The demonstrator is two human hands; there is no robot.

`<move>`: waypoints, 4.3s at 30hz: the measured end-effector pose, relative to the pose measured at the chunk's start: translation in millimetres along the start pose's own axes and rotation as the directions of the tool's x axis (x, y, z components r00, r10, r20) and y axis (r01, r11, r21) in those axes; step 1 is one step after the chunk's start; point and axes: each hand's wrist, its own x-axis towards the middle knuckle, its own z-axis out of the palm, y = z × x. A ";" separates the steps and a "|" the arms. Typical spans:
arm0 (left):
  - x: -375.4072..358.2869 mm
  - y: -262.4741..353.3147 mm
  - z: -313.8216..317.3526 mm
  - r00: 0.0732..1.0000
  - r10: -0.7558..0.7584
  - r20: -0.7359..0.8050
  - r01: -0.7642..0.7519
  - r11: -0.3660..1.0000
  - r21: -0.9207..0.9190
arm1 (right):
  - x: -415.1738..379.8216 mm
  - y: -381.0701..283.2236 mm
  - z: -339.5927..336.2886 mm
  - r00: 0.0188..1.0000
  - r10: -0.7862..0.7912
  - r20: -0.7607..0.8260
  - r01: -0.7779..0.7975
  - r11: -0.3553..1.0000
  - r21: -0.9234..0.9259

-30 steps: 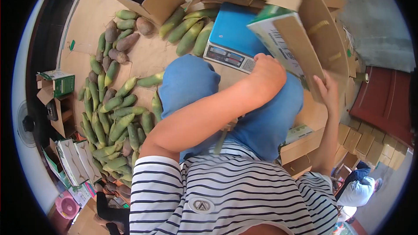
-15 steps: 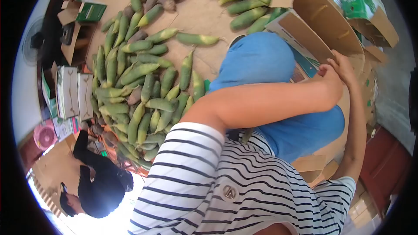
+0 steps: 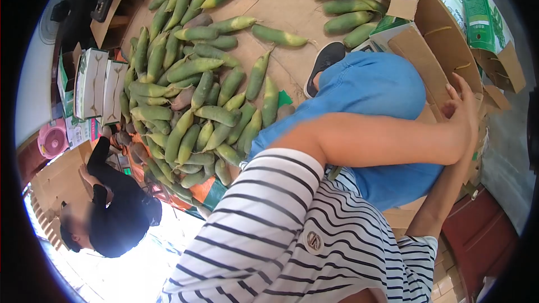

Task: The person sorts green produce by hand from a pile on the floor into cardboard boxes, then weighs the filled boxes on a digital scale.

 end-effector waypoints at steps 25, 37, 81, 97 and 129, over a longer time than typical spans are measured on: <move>-392.2 -211.3 403.1 -0.001 -0.928 0.372 0.999 0.019 0.049 | 35.4 76.1 24.9 0.969 -0.206 0.135 0.219 0.971 -0.096; -144.3 -168.1 190.3 0.510 -0.776 -0.372 -0.006 0.429 -0.903 | 18.1 30.5 19.1 0.979 -0.166 0.120 0.187 0.964 -0.191; -269.4 -186.5 238.3 0.587 -0.790 -0.175 0.413 0.479 -0.775 | 8.9 41.4 20.8 0.974 -0.169 0.153 0.202 0.952 -0.231; -59.0 -118.7 128.8 0.543 -0.465 -0.699 -0.270 0.692 -0.670 | 15.9 63.9 29.3 0.968 -0.200 0.153 0.226 0.957 -0.182; -450.9 -121.3 446.9 0.206 -0.701 0.683 0.979 0.154 -0.136 | 37.9 74.7 16.0 0.944 -0.136 0.300 0.168 0.982 -0.085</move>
